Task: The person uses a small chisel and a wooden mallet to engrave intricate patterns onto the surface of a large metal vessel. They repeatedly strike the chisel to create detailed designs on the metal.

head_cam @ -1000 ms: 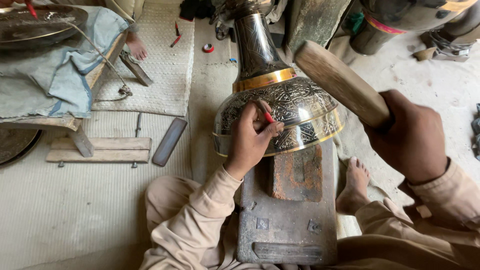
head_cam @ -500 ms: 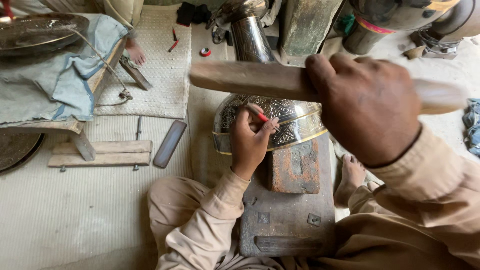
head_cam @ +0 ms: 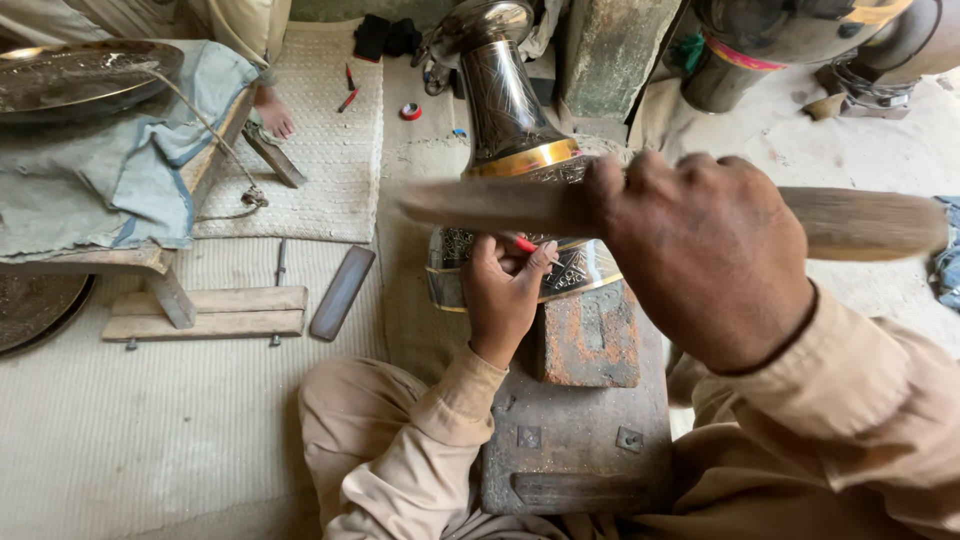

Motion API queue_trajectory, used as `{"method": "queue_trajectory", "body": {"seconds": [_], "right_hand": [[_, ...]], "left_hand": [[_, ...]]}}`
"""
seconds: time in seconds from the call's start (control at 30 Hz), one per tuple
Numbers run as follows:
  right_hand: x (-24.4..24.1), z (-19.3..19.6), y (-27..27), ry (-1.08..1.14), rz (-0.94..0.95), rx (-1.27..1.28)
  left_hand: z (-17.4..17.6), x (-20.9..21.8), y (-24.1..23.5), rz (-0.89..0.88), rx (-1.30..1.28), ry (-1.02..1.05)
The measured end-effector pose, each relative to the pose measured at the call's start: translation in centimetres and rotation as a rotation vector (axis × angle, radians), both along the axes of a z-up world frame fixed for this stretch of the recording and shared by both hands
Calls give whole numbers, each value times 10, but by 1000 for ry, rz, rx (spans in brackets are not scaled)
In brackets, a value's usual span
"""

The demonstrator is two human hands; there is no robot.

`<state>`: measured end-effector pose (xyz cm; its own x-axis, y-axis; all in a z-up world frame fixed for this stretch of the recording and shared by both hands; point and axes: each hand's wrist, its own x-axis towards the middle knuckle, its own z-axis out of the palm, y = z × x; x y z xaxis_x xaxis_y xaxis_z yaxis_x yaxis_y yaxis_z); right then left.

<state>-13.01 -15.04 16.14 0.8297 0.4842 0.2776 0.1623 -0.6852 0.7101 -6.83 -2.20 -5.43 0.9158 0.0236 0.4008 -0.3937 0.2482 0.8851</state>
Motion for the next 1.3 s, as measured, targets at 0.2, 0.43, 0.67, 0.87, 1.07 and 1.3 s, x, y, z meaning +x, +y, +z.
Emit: {"method": "queue_trajectory", "body": {"seconds": [0.2, 0.43, 0.67, 0.87, 1.07, 1.3], "right_hand": [[-7, -3, -27, -136, 129, 170], [9, -13, -56, -81, 15, 257], [11, -28, -77, -85, 90, 345], [10, -22, -91, 38, -149, 489], [7, -49, -115, 53, -161, 648], [-4, -100, -143, 186, -182, 1200]], "left_hand": [[17, 16, -1, -47, 91, -110], [35, 17, -1, -77, 215, -64], [29, 29, -1, -220, 232, -105], [47, 47, 2, -424, 322, -83], [54, 70, -7, -504, 555, -238], [66, 91, -15, -604, 709, -582]]}}
